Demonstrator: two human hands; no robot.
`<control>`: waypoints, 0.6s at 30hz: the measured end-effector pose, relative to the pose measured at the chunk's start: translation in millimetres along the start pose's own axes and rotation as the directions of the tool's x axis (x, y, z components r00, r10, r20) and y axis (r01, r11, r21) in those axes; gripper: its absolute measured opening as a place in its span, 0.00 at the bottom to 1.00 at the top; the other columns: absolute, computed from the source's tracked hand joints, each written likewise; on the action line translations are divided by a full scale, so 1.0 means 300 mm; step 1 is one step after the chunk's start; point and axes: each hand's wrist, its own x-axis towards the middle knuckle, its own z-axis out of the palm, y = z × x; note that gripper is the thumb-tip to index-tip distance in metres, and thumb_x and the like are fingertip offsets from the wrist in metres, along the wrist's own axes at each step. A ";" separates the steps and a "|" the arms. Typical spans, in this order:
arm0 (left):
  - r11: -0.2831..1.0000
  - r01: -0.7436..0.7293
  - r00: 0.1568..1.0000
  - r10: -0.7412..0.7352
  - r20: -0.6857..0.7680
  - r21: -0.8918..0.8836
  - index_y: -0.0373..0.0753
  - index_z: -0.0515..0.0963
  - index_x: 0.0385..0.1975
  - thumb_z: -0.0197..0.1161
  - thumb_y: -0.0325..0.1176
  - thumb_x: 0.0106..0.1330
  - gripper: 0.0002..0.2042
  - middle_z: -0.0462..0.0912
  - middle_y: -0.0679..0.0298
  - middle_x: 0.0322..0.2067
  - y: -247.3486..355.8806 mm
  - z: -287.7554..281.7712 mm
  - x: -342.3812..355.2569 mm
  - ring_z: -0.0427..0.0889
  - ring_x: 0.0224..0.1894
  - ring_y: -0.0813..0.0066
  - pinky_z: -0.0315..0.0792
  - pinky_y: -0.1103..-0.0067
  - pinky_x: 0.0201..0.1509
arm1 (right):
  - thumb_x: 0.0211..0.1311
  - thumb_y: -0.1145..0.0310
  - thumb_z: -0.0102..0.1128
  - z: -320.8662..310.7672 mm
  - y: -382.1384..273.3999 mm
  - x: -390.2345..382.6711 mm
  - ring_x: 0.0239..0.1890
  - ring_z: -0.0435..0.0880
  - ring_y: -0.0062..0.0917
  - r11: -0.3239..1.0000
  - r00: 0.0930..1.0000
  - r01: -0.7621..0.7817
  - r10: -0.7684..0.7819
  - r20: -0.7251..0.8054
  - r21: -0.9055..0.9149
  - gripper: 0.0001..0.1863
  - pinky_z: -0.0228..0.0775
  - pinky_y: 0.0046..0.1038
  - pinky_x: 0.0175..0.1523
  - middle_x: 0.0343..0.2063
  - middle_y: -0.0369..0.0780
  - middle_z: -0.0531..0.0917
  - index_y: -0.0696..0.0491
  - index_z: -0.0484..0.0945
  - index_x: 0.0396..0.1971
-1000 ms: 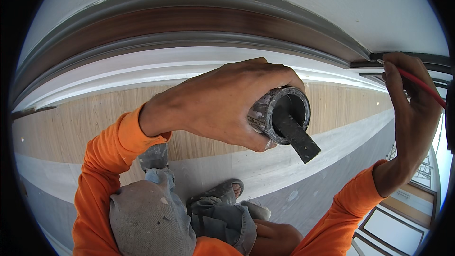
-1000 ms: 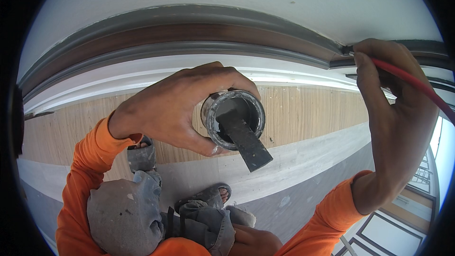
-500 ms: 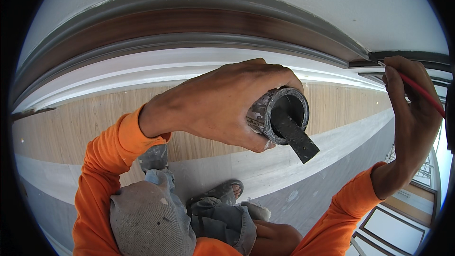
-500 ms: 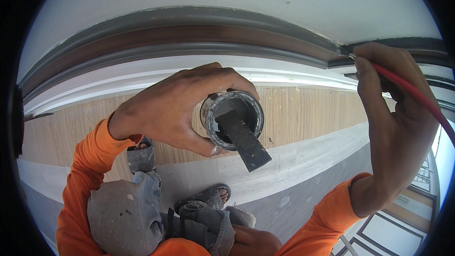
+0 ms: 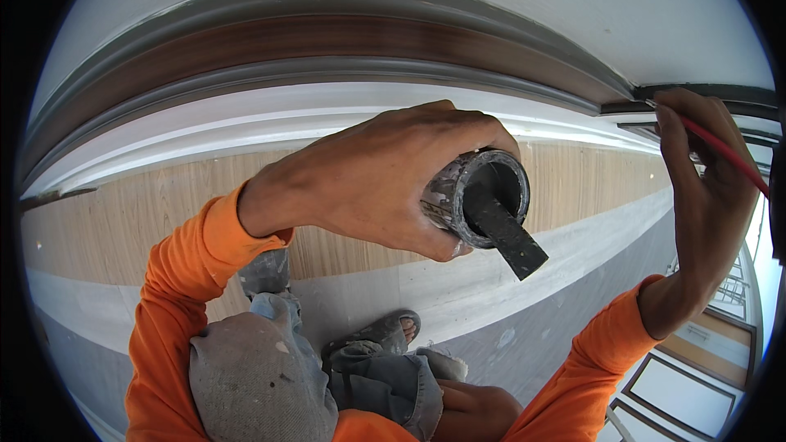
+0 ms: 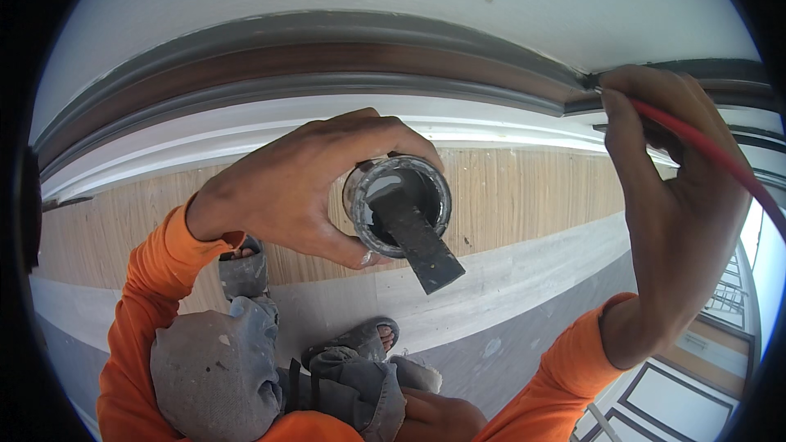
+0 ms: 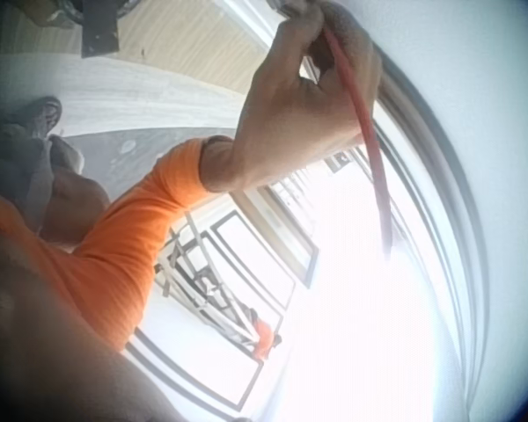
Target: The person uses a small paintbrush to apply dark paint to the edges of a wooden ceiling beam. They repeatedly dip the brush into a small paint can held in the other hand and carefully paint along the trim line where the wood meets the white ceiling.
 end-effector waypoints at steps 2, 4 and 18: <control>1.000 0.007 1.000 -0.008 0.002 0.004 0.41 0.75 0.62 0.84 0.41 0.44 0.41 0.84 0.55 0.53 0.000 0.001 -0.002 0.84 0.57 0.55 0.77 0.61 0.64 | 0.71 0.71 0.69 0.011 -0.011 0.012 0.45 0.90 0.26 0.998 0.999 0.034 -0.033 -0.008 0.052 0.11 0.85 0.27 0.52 0.43 0.40 0.90 0.54 0.86 0.50; 1.000 0.000 1.000 0.000 -0.001 0.007 0.41 0.75 0.62 0.84 0.41 0.44 0.41 0.84 0.55 0.53 0.001 0.001 -0.003 0.84 0.57 0.55 0.77 0.61 0.64 | 0.71 0.71 0.69 0.012 -0.028 0.018 0.45 0.90 0.26 0.995 0.998 0.059 -0.060 0.003 0.081 0.11 0.85 0.28 0.53 0.43 0.40 0.90 0.54 0.86 0.50; 1.000 0.021 1.000 -0.021 0.005 -0.017 0.41 0.77 0.61 0.83 0.40 0.42 0.40 0.84 0.55 0.53 0.004 0.000 -0.001 0.84 0.57 0.56 0.77 0.61 0.65 | 0.71 0.74 0.68 -0.018 0.007 0.004 0.45 0.88 0.23 0.993 0.997 0.071 -0.074 0.024 0.098 0.10 0.81 0.24 0.51 0.43 0.38 0.89 0.54 0.87 0.49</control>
